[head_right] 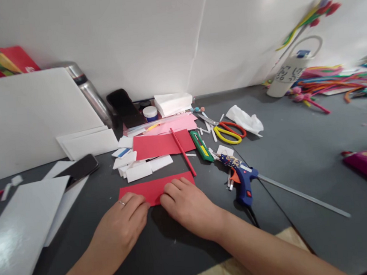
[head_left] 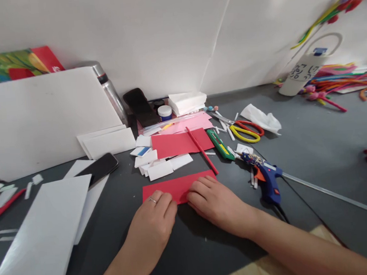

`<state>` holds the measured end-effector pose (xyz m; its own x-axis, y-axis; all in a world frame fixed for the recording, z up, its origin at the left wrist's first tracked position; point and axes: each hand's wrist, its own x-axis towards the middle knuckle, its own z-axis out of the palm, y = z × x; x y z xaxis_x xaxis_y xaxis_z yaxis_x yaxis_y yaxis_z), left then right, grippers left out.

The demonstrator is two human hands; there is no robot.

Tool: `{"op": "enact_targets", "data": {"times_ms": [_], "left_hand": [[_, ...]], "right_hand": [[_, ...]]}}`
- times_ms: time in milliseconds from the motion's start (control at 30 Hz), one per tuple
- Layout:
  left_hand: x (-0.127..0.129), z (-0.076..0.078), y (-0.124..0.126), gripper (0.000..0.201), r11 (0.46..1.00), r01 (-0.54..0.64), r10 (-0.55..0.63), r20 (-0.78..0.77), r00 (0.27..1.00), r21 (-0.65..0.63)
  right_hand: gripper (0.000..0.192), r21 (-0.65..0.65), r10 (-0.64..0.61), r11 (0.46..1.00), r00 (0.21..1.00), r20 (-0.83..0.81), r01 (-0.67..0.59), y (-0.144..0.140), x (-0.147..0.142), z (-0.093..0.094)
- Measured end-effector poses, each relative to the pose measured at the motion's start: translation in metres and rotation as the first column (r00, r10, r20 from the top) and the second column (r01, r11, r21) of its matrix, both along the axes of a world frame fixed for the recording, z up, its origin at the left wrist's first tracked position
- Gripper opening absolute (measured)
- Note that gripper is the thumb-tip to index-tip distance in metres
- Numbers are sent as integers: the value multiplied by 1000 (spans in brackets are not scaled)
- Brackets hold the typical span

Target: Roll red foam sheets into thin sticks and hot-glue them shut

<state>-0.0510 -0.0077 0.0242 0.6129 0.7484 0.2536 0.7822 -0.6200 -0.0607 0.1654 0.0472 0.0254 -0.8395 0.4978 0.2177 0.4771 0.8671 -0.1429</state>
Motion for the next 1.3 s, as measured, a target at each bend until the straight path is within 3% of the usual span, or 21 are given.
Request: {"op": "enact_targets", "data": {"times_ms": [167, 400, 567, 700, 867, 1067, 1200, 1300], "left_hand": [[-3, 0, -1, 22, 995, -36, 45, 102, 994, -93], [-1, 3, -5, 27, 982, -88, 99, 59, 993, -165], [1, -1, -4, 33, 985, -99, 106, 43, 993, -141], [4, -2, -5, 29, 978, -144, 155, 63, 986, -148], [7, 3, -6, 26, 937, -227, 267, 123, 956, -265], [3, 11, -2, 26, 848, -216, 360, 227, 905, -485], [-1, 14, 3, 21, 807, -210, 399, 248, 883, -552], [-3, 15, 7, 18, 812, -209, 399, 258, 880, -545]], "right_hand": [[14, -4, 18, 1000, 999, 41, -18, -1, -2, 0], [11, -32, 11, 999, 997, 82, -9, -4, -2, 3], [8, -2, -7, 1000, 996, 93, 7, -9, -5, 3], [16, -60, -28, 998, 999, 47, 31, -10, -5, -2], [20, -194, -106, 976, 993, -43, 96, -10, -4, -5], [17, -277, -156, 953, 983, -96, 124, -12, -3, -2], [16, -304, -201, 940, 971, -130, 154, -12, -3, 0], [14, -335, -223, 928, 964, -148, 163, -11, -3, 1]]}}
